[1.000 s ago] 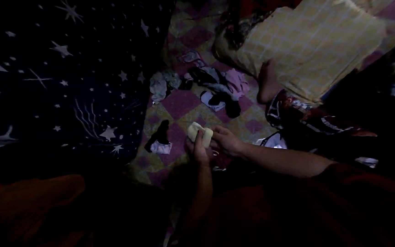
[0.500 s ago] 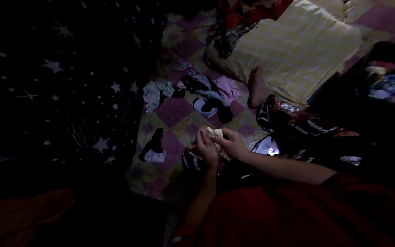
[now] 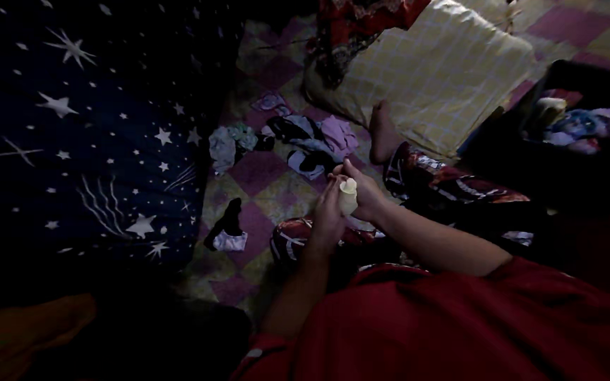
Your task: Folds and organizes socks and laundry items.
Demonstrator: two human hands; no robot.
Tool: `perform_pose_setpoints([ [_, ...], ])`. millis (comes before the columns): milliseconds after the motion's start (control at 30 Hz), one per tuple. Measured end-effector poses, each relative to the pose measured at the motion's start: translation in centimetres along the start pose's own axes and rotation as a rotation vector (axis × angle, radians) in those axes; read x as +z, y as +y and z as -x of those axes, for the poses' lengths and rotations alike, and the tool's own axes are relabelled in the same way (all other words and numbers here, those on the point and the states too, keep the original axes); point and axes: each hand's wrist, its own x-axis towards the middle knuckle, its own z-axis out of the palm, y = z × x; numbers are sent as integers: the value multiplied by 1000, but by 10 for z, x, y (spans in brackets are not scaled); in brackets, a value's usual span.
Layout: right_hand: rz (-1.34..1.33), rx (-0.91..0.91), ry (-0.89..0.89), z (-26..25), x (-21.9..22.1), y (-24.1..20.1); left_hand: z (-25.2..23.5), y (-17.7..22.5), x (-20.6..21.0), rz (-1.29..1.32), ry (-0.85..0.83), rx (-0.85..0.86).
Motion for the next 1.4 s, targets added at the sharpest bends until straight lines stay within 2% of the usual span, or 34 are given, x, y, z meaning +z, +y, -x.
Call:
perform_pose_setpoints([
  [33, 42, -16, -14, 4, 0, -3, -1, -2, 1, 89, -9, -24],
  [100, 104, -53, -16, 10, 1, -3, -3, -4, 3, -62, 46, 48],
  [167, 214, -109, 10, 15, -2, -1, -4, -8, 1, -393, 166, 272],
  [267, 298, -285, 209, 16, -4, 0, -2, -22, 16, -537, 324, 574],
  [333, 327, -484, 313, 13, -8, -3, 7, -21, 29, -550, 213, 598],
  [433, 500, -752, 311, 14, -18, -2, 8, -16, 30, -543, -22, 568],
  [533, 553, -932, 285, 18, -20, 0, 2, -12, 41, -326, -23, 503],
  [600, 476, -858, 300, 24, -20, -8, 0, -8, 50, -206, 3, 447],
  [700, 468, -617, 326, 30, -31, -18, 3, -7, 51, -281, 56, 351],
  [767, 569, -609, 310, 30, -39, -13, 5, -7, 54, -316, 120, 299],
  [800, 624, -618, 296, 31, -41, -10, 7, -8, 54, -304, 163, 297],
  [867, 696, -539, 191, 35, -38, -4, 7, -17, 51, -291, 271, 411],
  [933, 590, -341, 72, 42, -30, 1, 6, -23, 47, -299, 293, 493],
  [1000, 400, -199, 85, 41, -28, 5, 7, -22, 47, -279, 294, 393],
  [1133, 181, -131, 174, 35, -35, 7, 6, -18, 40, -109, 179, 114],
  [1300, 238, -241, 147, 30, -61, 8, 2, -30, 37, 274, 10, -80],
  [1333, 284, -254, 143, 29, -68, 7, 1, -36, 35, 266, -50, -68],
  [1400, 419, -279, 168, 28, -87, 0, -2, -43, 28, 68, -193, -25],
])
